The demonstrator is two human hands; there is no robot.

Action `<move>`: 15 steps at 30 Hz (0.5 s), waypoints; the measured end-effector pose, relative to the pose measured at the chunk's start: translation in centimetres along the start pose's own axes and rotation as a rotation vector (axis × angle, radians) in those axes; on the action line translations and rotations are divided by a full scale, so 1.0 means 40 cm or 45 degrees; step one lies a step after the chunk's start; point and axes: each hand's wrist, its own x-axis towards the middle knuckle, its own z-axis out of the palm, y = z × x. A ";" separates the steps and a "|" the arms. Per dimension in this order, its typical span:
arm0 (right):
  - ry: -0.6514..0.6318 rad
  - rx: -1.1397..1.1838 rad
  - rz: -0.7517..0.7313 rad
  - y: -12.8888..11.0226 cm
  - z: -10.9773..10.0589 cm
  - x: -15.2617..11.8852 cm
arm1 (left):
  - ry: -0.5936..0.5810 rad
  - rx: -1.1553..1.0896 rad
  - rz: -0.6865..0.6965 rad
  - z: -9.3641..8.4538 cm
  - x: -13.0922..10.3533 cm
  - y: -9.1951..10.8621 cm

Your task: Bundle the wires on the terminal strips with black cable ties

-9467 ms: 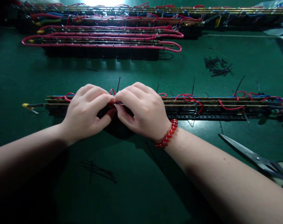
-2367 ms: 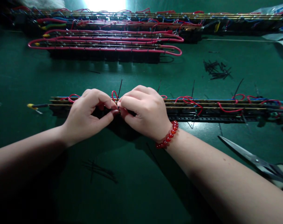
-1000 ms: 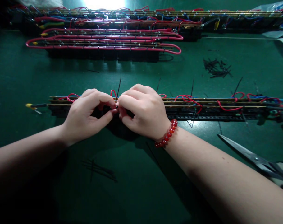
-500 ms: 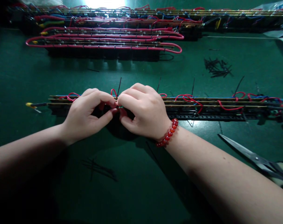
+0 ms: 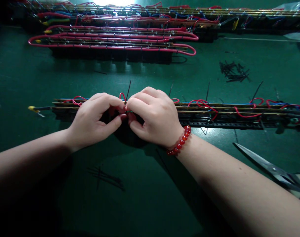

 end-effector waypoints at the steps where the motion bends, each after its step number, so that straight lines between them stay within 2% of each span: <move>1: -0.005 0.001 0.004 0.000 0.000 0.000 | 0.001 -0.004 0.003 0.000 0.000 0.000; 15: -0.008 -0.014 0.023 0.000 0.002 -0.002 | -0.006 -0.036 0.039 -0.002 0.005 0.000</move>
